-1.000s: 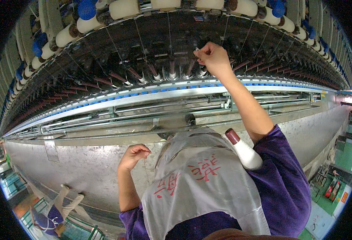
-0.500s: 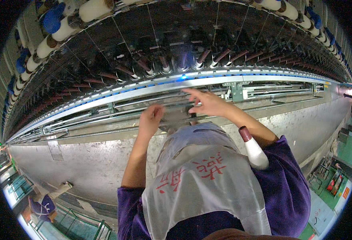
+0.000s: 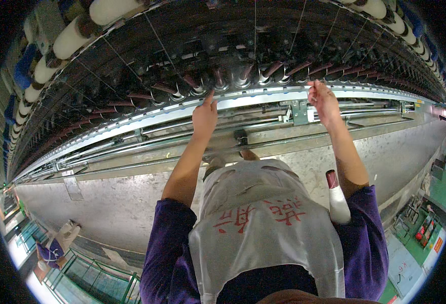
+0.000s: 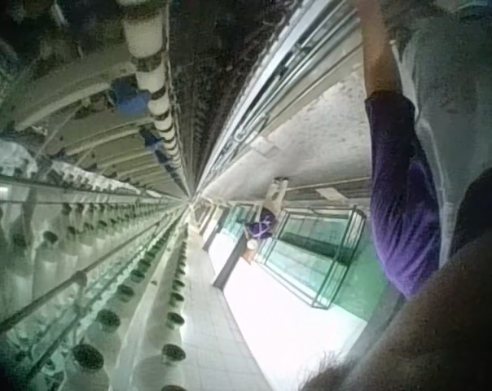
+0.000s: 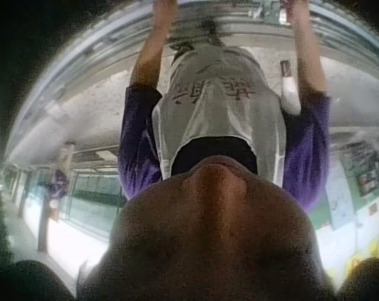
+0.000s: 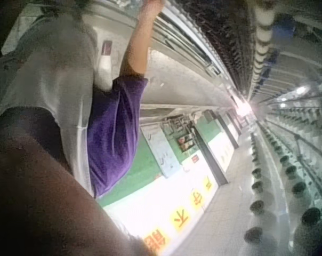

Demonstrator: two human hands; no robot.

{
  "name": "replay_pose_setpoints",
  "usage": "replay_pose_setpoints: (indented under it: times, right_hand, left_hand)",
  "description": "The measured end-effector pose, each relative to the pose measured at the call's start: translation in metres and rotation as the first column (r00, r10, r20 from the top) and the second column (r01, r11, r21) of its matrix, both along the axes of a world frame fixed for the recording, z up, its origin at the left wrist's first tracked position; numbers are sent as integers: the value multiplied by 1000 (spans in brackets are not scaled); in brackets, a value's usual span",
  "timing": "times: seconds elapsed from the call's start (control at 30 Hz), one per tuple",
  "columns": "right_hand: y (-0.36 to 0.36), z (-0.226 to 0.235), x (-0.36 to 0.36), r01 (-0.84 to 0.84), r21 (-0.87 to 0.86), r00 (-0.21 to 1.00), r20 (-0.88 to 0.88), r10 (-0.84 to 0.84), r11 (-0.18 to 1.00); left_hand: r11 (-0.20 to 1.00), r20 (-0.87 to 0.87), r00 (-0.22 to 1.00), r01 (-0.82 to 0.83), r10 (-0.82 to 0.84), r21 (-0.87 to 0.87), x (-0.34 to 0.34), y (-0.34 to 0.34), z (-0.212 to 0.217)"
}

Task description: The person works at a large circular textile machine, repeatedly removing and replacing maroon bobbins and threading white yarn through guides. They walk along the machine to reach different stations, handling bobbins and yarn by hand to restore operation.

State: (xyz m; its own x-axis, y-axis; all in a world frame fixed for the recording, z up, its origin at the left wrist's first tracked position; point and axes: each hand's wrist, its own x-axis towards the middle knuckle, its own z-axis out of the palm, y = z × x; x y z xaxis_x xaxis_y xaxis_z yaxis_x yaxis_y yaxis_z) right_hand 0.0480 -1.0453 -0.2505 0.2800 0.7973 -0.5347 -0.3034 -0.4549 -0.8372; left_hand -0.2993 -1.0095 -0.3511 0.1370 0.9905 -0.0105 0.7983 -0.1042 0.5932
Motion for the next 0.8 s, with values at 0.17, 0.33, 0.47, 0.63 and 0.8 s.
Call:
replay_pose_setpoints:
  times: [0.17, 0.33, 0.47, 0.63, 0.8]
  right_hand:
    - [-9, -33, 3, -22, -84, 999, -35, 19, 996]
    - [-8, -50, 6, -42, -105, 999, -22, 40, 994]
    - [-4, -48, 6, -26, -73, 999, -24, 24, 997]
    - [1, -26, -7, -15, 31, 1000, -20, 16, 999]
    - [3, -19, -15, -17, 126, 999, -38, 22, 992]
  left_hand:
    - [995, -115, 993, -30, 42, 98, 14, 10, -14]
    - [972, -28, 990, -132, 140, 193, 25, 14, -24]
    - [959, -4, 984, -173, 178, 225, 29, 20, -25]
    - [989, 109, 985, -137, 131, 58, 3, 8, -1]
    - [919, 378, 885, -124, 273, -374, -17, -12, 18]
